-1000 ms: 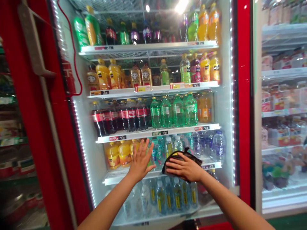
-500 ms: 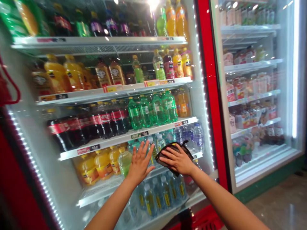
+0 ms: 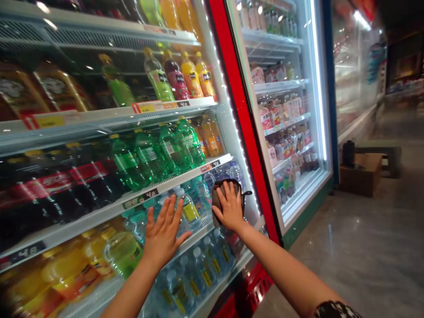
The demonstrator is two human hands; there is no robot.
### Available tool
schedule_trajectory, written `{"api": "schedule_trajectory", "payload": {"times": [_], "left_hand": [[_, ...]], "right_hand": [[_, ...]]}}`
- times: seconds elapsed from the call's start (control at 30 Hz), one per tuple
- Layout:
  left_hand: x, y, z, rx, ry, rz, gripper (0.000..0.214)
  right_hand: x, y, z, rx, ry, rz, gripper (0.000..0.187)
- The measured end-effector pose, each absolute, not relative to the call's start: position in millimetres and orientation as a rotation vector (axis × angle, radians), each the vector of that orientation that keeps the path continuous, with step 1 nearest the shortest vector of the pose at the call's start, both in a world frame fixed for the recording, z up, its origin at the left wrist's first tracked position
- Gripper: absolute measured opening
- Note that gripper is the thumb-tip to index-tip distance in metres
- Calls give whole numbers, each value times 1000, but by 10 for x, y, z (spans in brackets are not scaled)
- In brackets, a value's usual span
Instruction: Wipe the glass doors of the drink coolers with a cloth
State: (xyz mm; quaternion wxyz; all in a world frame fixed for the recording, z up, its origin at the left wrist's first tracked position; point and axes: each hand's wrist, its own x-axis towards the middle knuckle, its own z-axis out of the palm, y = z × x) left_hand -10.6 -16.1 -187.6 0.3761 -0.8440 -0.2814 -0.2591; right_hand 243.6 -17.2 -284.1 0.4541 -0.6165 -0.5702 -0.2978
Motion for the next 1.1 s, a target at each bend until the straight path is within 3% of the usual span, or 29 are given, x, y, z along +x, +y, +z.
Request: {"api": "schedule_trajectory", "payload": {"times": [0.13,0.33,0.4,0.63,0.7,0.87,0.93,1.1], "left_hand": [[-85,-131,-1885,-2189,-703,-688,108],[-85,-93,-1899,-2224,-683,-740,104],[-92,-99,-1884,-2248,-673,-720,102],[-80,-113,-1883,-2260,-663,-780,85],[-73,-108,-1892,-2257,-662,-793,82],[-58,-106,-1900,-2248,-672,-792,83],[-53,-110,-1902,-2252,-686,-781,88],[-49,-117,-1910,-2260,-723,-763,95]], "right_hand": [[2788,37,-2320,-1547,-1236,-720,68],[2844,18,-3102,-1730,-832,-416,66],[2834,0,-3140,-1766,-844,-404,67],[3507,192,-1855,-1717,-1086,-742,65],[3632,224,-1977,-1741,-957,-679,63],[3484,89,-3254,-1737,-637,-494,68],[3432,52,-3485,-1738,-628,-481,70],[3632,264,-2714,-1721,-723,-525,66]]}}
